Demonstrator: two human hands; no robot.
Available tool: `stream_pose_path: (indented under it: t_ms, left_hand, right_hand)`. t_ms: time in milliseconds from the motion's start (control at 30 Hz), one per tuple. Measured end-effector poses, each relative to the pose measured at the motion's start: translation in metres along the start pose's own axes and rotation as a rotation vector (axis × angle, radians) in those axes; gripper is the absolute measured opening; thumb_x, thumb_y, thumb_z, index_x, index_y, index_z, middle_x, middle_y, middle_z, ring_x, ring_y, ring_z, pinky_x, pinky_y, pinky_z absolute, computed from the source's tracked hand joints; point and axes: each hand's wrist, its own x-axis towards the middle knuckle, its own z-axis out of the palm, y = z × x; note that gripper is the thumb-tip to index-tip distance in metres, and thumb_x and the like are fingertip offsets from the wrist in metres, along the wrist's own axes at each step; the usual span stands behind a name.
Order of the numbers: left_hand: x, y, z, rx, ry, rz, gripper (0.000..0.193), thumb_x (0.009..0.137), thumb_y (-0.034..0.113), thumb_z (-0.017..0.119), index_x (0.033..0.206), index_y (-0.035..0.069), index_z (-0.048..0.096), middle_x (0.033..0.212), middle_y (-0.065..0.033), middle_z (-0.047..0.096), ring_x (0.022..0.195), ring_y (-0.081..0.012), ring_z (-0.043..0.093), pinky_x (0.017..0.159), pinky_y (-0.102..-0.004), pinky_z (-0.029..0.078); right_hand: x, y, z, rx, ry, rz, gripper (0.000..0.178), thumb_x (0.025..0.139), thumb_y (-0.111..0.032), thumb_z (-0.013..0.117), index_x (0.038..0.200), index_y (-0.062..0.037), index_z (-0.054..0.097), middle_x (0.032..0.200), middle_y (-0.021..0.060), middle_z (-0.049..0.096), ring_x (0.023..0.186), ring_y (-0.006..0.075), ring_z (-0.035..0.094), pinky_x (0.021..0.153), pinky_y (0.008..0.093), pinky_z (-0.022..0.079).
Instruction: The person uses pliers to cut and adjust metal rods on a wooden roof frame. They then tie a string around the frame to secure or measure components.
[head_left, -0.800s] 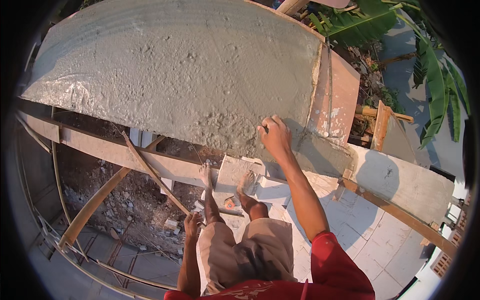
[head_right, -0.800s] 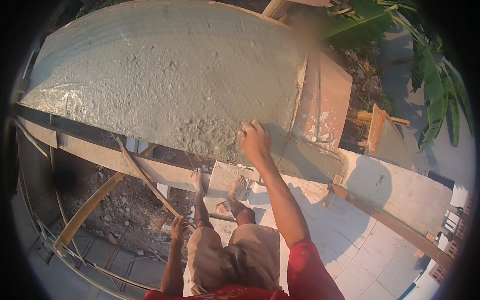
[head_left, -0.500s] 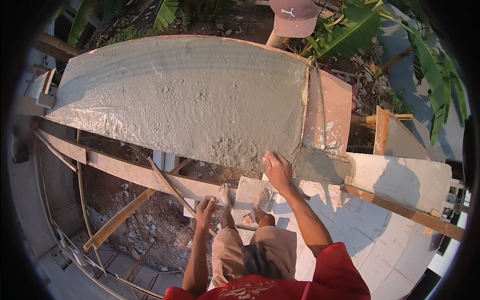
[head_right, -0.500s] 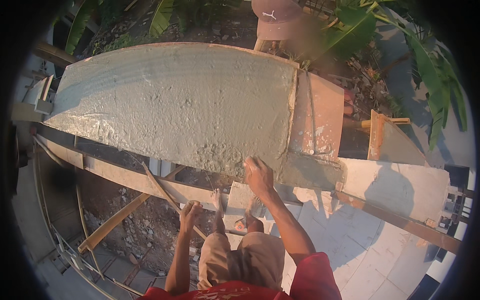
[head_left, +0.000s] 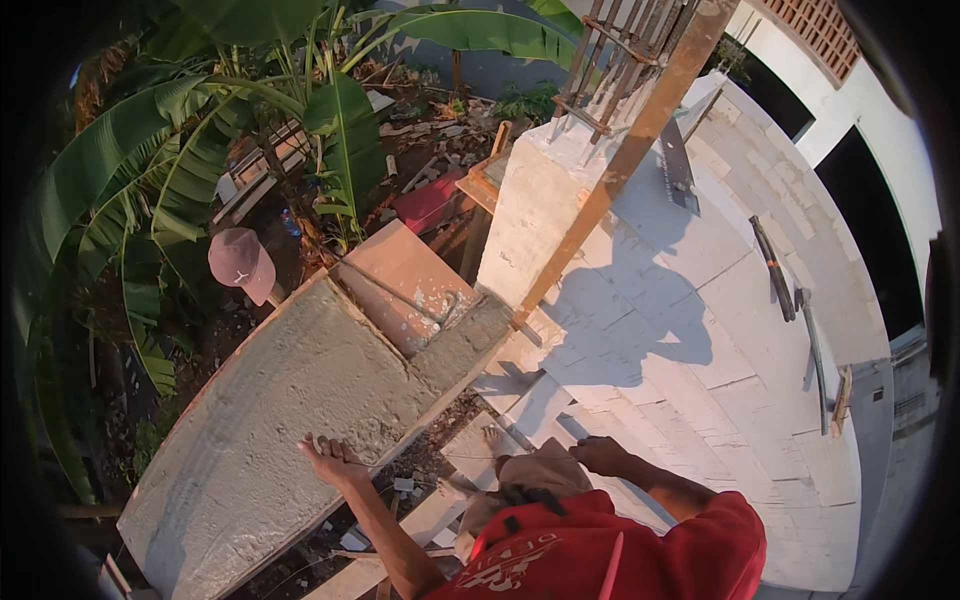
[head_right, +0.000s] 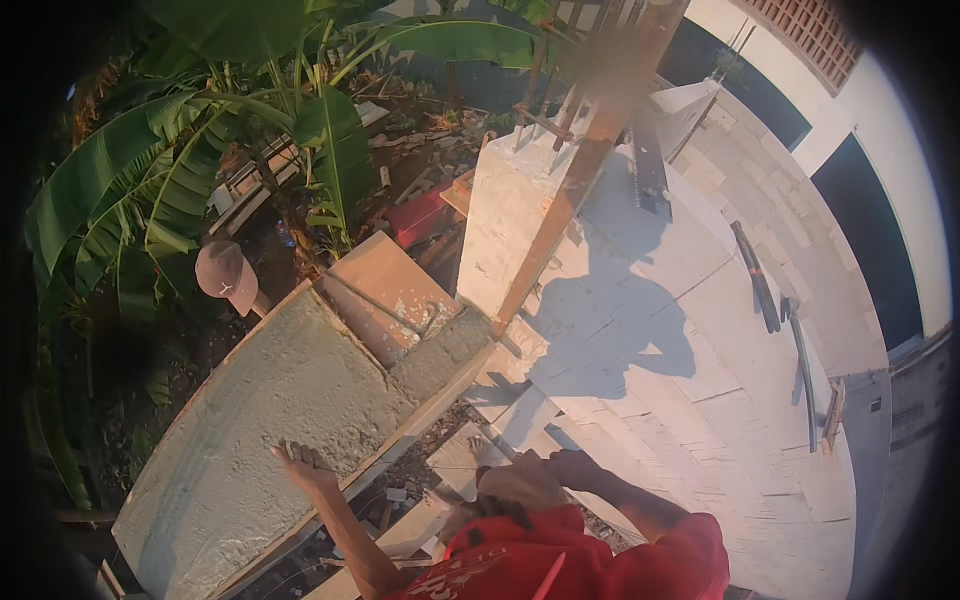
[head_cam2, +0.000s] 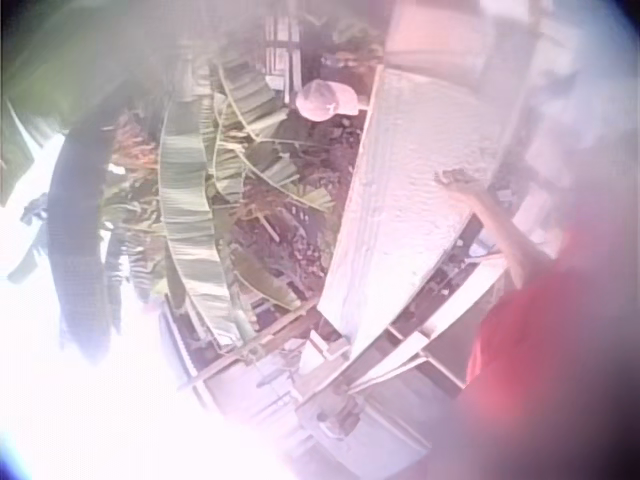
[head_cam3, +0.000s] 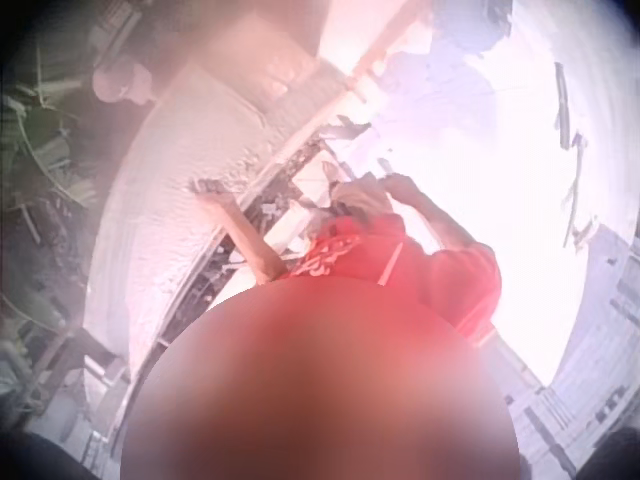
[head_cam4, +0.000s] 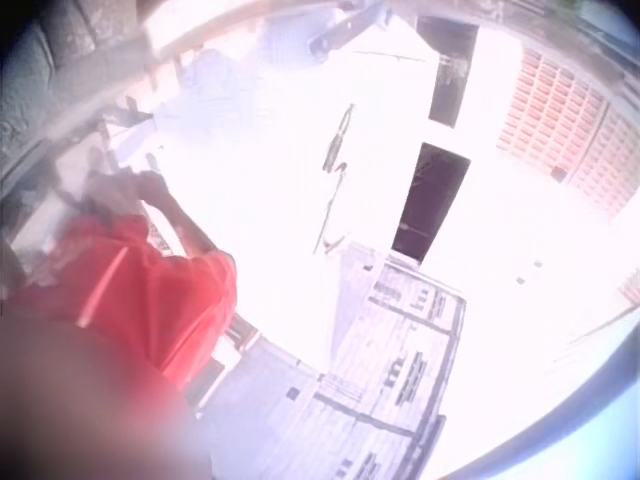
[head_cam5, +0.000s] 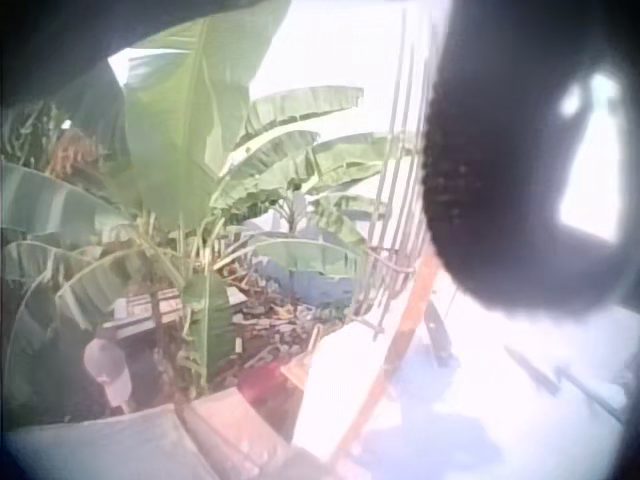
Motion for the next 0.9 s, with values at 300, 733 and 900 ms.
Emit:
stream_pose_path:
  t_ms: [300,733,900]
  left_hand:
    - [-0.212,-0.127,0.168,0.327,-0.814,-0.174,0.038,0.113,0.043,0.041,0.107,0.011,0.06,0.092,-0.0021,0.058,0.081,-0.0131,0.055,0.073,-0.0302,0.045]
    - [-0.23,-0.094,0.31,0.873,-1.454,0.31,0.028,0.101,0.018,0.067,0.127,0.007,0.069,0.122,-0.0084,0.067,0.108,-0.0202,0.065,0.097,-0.0352,0.051]
    - [-0.194,-0.075,0.393,0.753,-1.302,0.704,0.031,0.096,0.012,0.07,0.126,0.007,0.068,0.12,-0.0116,0.067,0.092,-0.02,0.07,0.078,-0.0321,0.056]
  right_hand:
    - [0.016,-0.071,-0.136,0.86,0.895,-0.295,0.032,0.103,-0.016,0.059,0.132,-0.0025,0.061,0.126,0.0149,0.066,0.126,0.0292,0.06,0.107,0.0406,0.046]
    - [0.001,0.029,-0.208,1.582,1.325,-0.076,0.03,0.103,-0.024,0.067,0.122,-0.0019,0.066,0.071,-0.0069,0.045,0.058,0.0019,0.036,0.05,0.0207,0.031]
    - [0.03,0.102,-0.269,1.709,1.259,-0.233,0.035,0.102,-0.028,0.069,0.123,-0.0006,0.065,0.072,-0.0078,0.041,0.058,0.0017,0.033,0.051,0.0201,0.029]
